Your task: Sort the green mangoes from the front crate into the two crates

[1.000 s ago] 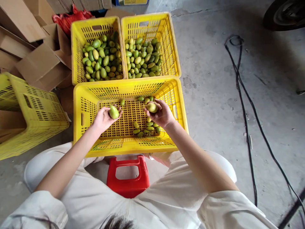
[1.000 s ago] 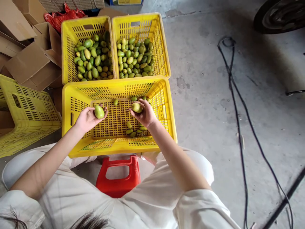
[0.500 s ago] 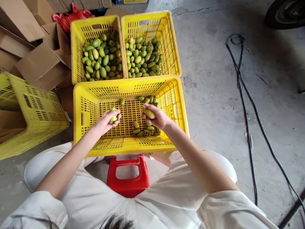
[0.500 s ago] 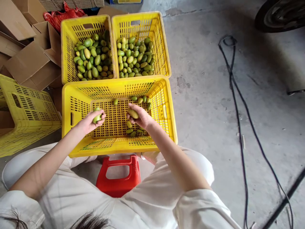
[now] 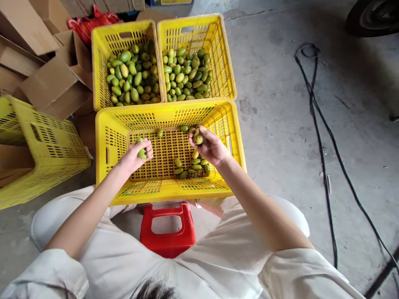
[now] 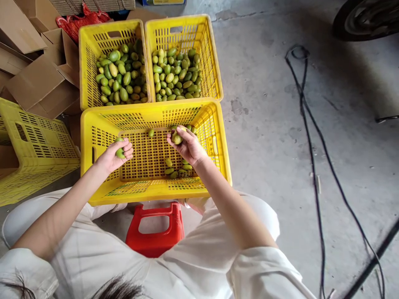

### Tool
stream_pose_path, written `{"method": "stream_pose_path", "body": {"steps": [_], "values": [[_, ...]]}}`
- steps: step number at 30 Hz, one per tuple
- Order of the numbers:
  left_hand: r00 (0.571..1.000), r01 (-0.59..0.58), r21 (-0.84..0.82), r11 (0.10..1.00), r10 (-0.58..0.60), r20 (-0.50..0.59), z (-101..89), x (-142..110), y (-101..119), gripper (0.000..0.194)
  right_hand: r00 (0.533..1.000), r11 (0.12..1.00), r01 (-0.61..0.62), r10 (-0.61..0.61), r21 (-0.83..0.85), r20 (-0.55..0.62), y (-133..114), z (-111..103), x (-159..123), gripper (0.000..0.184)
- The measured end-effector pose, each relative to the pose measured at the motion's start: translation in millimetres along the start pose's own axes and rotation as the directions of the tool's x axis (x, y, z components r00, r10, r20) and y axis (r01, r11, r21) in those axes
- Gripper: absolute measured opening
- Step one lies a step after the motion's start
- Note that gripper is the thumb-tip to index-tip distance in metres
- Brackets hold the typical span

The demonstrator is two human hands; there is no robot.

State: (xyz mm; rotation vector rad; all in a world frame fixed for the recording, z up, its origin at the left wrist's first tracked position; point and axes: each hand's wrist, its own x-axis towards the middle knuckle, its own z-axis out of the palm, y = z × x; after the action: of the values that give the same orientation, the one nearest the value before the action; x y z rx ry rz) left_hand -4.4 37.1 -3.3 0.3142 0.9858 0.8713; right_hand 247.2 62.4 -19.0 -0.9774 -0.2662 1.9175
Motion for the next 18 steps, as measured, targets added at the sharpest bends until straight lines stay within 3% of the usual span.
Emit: {"method": "stream_pose_path", "body": {"steps": [4, 7, 11, 15, 18], "values": [[0.998, 0.021, 0.104, 0.994, -0.027, 0.053, 0.7, -1, -3, 0.022, 0.994, 0.995, -0.093, 0.094, -0.032, 0.048, 5, -4, 0, 0.03], [0.999, 0.046, 0.084, 0.995, -0.045, -0.014, 4.6, -2, -3, 0.033, 0.988, 0.992, -0.109, 0.116, -0.064, 0.104, 5, -4, -1, 0.028], [0.99, 0.09, -0.047, 0.995, -0.094, -0.102, 12.0, -4, 2, 0.04, 0.995, 0.999, -0.044, 0.044, -0.008, 0.091, -1, -3, -2, 0.027], [0.998, 0.065, -0.03, 0.997, -0.066, -0.023, 12.0, -4, 2, 0.019, 0.998, 1.0, -0.026, 0.027, -0.013, 0.055, -3, 2, -3, 0.021], [0.998, 0.047, 0.076, 0.996, -0.049, 0.024, 7.1, -3, -3, 0.02, 0.999, 0.999, -0.036, 0.036, -0.023, 0.028, 0, 6, -3, 0.021]]}}
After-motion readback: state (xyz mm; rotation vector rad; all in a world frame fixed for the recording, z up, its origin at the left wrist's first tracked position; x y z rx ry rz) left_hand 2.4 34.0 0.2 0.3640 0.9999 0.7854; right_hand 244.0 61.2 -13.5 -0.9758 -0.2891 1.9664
